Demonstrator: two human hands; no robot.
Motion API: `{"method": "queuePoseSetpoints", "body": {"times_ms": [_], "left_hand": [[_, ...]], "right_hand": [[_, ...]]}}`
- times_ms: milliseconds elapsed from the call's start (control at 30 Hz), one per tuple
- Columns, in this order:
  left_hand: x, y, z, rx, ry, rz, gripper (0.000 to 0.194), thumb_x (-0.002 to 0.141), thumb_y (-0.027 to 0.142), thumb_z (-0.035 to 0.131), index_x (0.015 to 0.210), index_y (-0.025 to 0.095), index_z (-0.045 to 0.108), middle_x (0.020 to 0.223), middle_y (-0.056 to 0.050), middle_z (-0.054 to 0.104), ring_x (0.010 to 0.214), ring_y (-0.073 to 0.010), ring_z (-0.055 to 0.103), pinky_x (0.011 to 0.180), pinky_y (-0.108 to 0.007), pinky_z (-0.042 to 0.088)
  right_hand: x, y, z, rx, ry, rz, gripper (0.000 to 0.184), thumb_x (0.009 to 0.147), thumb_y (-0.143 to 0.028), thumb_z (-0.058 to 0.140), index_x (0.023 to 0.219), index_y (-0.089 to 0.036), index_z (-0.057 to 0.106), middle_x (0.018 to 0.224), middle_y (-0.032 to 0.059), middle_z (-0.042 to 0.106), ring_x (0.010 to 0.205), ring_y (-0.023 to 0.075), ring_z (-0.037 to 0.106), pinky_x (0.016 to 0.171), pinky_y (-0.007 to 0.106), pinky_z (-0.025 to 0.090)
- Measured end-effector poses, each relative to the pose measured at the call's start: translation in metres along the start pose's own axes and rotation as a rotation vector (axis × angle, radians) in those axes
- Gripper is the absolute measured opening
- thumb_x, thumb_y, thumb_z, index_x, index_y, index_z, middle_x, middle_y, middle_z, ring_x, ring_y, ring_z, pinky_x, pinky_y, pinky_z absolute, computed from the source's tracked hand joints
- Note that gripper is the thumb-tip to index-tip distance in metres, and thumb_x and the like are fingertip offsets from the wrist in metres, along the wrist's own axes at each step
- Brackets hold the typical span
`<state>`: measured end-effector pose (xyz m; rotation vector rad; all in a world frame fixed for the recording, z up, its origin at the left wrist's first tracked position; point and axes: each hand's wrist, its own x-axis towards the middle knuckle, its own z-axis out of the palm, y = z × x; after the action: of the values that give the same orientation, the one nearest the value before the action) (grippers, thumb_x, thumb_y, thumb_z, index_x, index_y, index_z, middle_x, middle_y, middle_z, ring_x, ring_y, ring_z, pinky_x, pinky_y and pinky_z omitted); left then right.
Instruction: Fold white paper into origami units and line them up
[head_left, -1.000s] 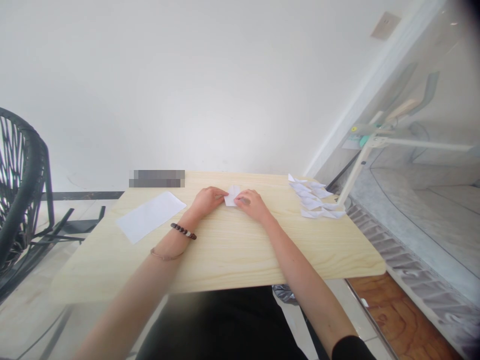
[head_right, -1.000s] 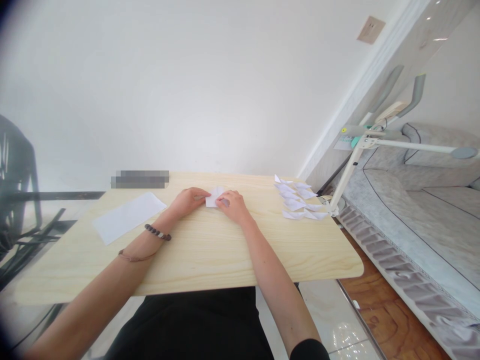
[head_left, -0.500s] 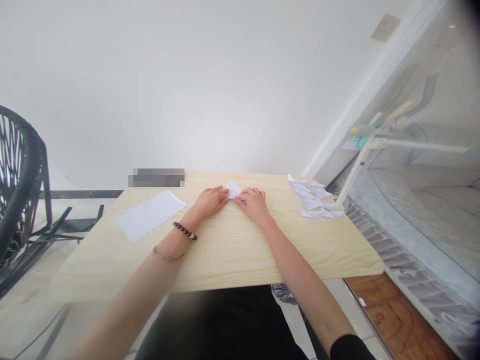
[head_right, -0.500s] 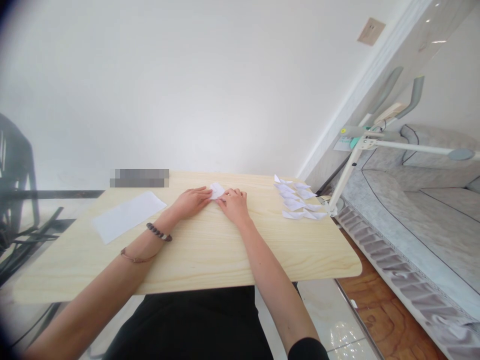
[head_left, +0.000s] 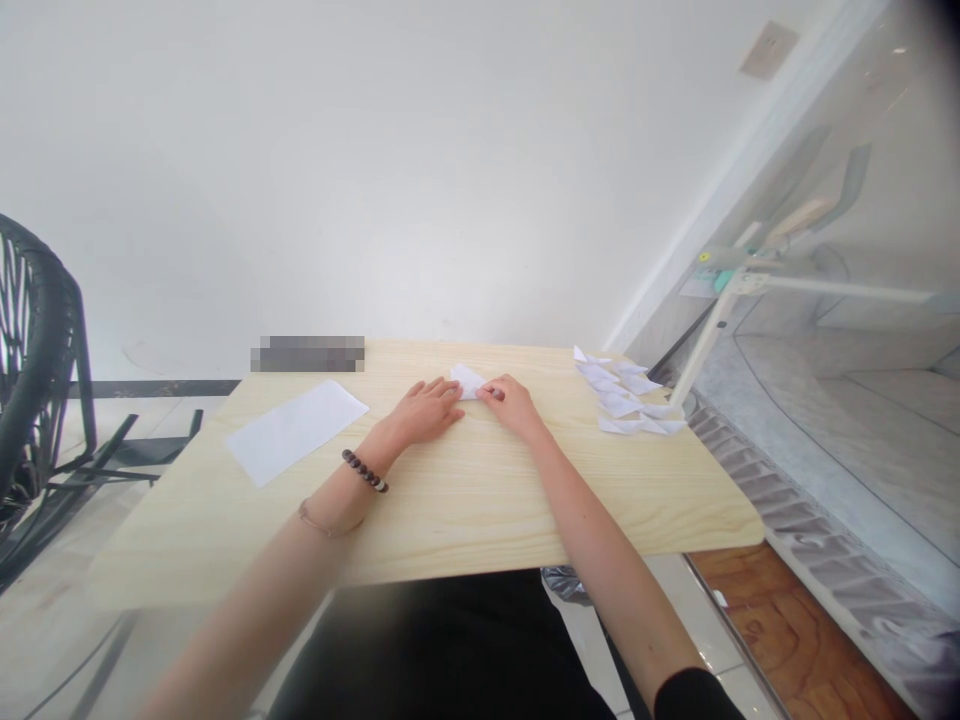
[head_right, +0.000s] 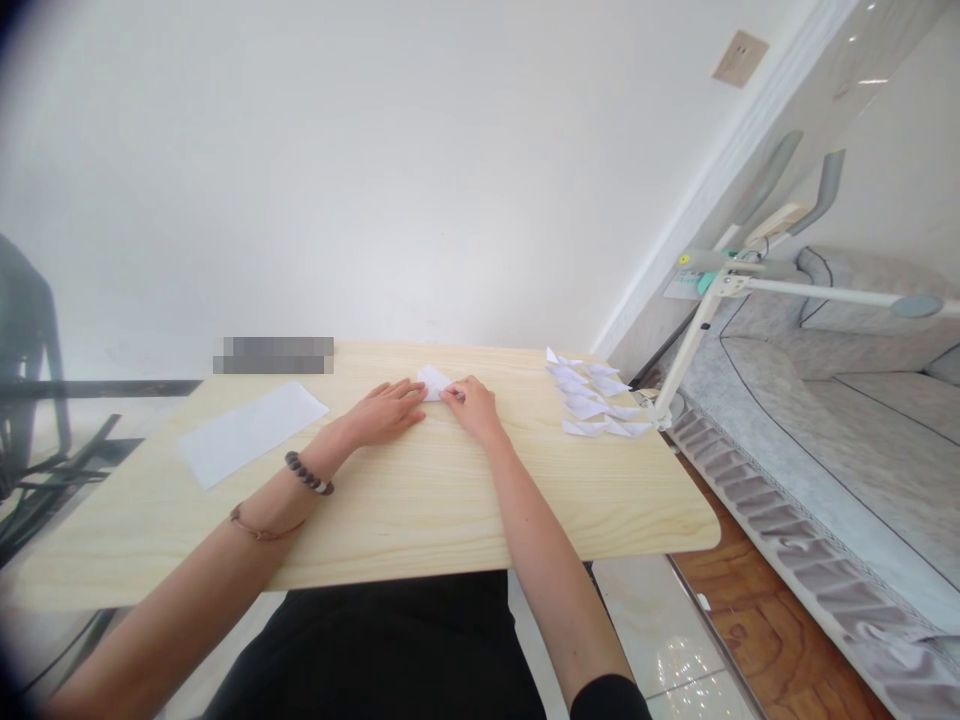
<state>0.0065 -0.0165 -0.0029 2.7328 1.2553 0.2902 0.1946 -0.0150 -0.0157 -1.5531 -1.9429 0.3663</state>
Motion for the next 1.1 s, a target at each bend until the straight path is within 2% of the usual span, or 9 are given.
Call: {"method": "queuePoseSetpoints", "body": {"times_ms": [200, 533, 633, 767, 900, 1100], "left_hand": [[-0.002, 0.004, -0.003, 0.017, 0.038, 0.037, 0.04, 0.085, 0.036, 0.032, 0.119, 0.017, 0.042, 0.125, -0.011, 0.043, 0.113, -0.0235, 0.041, 0.094, -0.041, 0.03], [-0.007, 0.016, -0.006, 0.037, 0.035, 0.024, 0.033, 0.082, 0.03, 0.038, 0.109, 0.014, 0.049, 0.117, -0.012, 0.05, 0.11, -0.0236, 0.044, 0.092, -0.035, 0.034], [-0.009, 0.02, -0.006, 0.041, 0.017, -0.002, 0.037, 0.082, 0.03, 0.038, 0.114, 0.014, 0.046, 0.116, -0.013, 0.051, 0.11, -0.0243, 0.044, 0.09, -0.035, 0.035], [-0.01, 0.023, -0.008, 0.07, 0.001, -0.02, 0.044, 0.083, 0.031, 0.036, 0.125, 0.019, 0.036, 0.122, -0.011, 0.047, 0.11, -0.0251, 0.044, 0.087, -0.036, 0.036], [-0.011, 0.024, -0.01, 0.094, -0.014, -0.028, 0.041, 0.083, 0.032, 0.035, 0.123, 0.024, 0.038, 0.119, -0.008, 0.05, 0.106, -0.0245, 0.047, 0.083, -0.035, 0.038], [-0.011, 0.026, -0.01, 0.121, -0.013, -0.022, 0.039, 0.084, 0.033, 0.034, 0.121, 0.024, 0.041, 0.115, -0.008, 0.051, 0.106, -0.0242, 0.046, 0.081, -0.034, 0.038]], "right_hand": [[0.003, -0.003, 0.004, -0.13, 0.012, 0.081, 0.024, 0.079, -0.039, 0.046, 0.073, -0.021, 0.062, 0.078, 0.0028, 0.058, 0.073, 0.0148, 0.051, 0.068, 0.028, 0.033], [0.001, -0.003, 0.01, -0.238, 0.078, 0.166, 0.03, 0.077, -0.047, 0.046, 0.073, -0.02, 0.059, 0.086, 0.0063, 0.053, 0.086, 0.0198, 0.047, 0.075, 0.033, 0.031], [0.001, -0.002, 0.012, -0.251, 0.095, 0.168, 0.03, 0.076, -0.047, 0.048, 0.074, -0.02, 0.059, 0.09, 0.0069, 0.051, 0.09, 0.0206, 0.046, 0.077, 0.034, 0.031], [0.001, -0.002, 0.012, -0.264, 0.082, 0.168, 0.031, 0.076, -0.048, 0.047, 0.075, -0.019, 0.059, 0.092, 0.0073, 0.05, 0.092, 0.0214, 0.046, 0.078, 0.036, 0.031], [0.0, -0.003, 0.011, -0.299, 0.068, 0.157, 0.033, 0.078, -0.047, 0.044, 0.077, -0.019, 0.06, 0.091, 0.0081, 0.05, 0.09, 0.0216, 0.046, 0.078, 0.035, 0.032], [0.0, -0.008, 0.009, -0.353, 0.043, 0.153, 0.034, 0.082, -0.044, 0.04, 0.079, -0.016, 0.06, 0.093, 0.0113, 0.049, 0.091, 0.0231, 0.046, 0.077, 0.036, 0.032]]}}
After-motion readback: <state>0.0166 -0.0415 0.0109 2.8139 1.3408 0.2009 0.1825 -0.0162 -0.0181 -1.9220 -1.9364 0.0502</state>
